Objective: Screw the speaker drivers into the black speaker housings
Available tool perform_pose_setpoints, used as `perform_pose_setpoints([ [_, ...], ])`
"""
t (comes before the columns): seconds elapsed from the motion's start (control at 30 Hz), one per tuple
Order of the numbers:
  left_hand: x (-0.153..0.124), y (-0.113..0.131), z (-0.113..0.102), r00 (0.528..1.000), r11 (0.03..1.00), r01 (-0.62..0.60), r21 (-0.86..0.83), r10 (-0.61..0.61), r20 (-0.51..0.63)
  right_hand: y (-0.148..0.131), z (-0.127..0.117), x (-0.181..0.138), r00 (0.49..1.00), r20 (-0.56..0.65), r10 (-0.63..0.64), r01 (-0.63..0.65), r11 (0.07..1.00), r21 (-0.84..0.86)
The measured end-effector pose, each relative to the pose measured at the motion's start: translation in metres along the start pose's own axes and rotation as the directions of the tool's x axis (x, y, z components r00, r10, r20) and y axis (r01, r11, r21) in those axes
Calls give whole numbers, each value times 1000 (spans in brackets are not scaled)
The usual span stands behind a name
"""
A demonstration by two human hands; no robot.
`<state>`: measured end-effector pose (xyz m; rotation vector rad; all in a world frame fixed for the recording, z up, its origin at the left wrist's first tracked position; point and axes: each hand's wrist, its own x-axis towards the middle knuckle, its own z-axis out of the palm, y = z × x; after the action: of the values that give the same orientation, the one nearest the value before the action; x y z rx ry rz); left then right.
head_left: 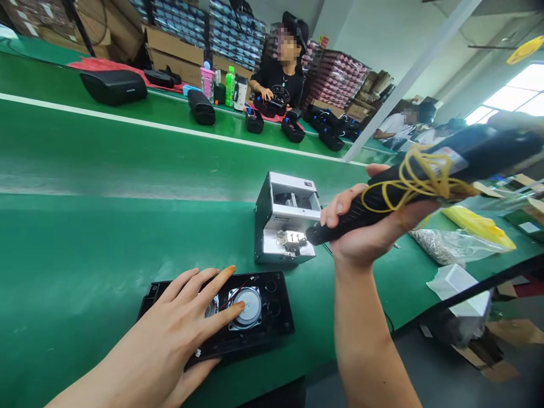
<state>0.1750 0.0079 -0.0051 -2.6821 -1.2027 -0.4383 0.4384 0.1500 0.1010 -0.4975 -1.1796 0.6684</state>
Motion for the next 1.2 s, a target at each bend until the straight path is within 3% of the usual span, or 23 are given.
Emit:
perform_pose_setpoints([
  [0.37, 0, 2, -2, 999, 997, 38, -63, -36, 25, 12, 2, -8, 999, 20, 40, -40, 999, -2],
  [0.77, 0, 0, -12, 990, 977, 87, -195, -62, 130, -4, -2, -19, 996, 64, 54, -55, 998, 11],
  [1.0, 3, -4, -14, 968, 939, 162, -304, -92, 232, -30, -5, -26, 978, 207, 35, -59, 992, 109],
  [1.2, 7, -2, -16, 961, 929, 184, -322, -101, 257, -67, 24, -48, 960, 197, 197, -226, 965, 134],
])
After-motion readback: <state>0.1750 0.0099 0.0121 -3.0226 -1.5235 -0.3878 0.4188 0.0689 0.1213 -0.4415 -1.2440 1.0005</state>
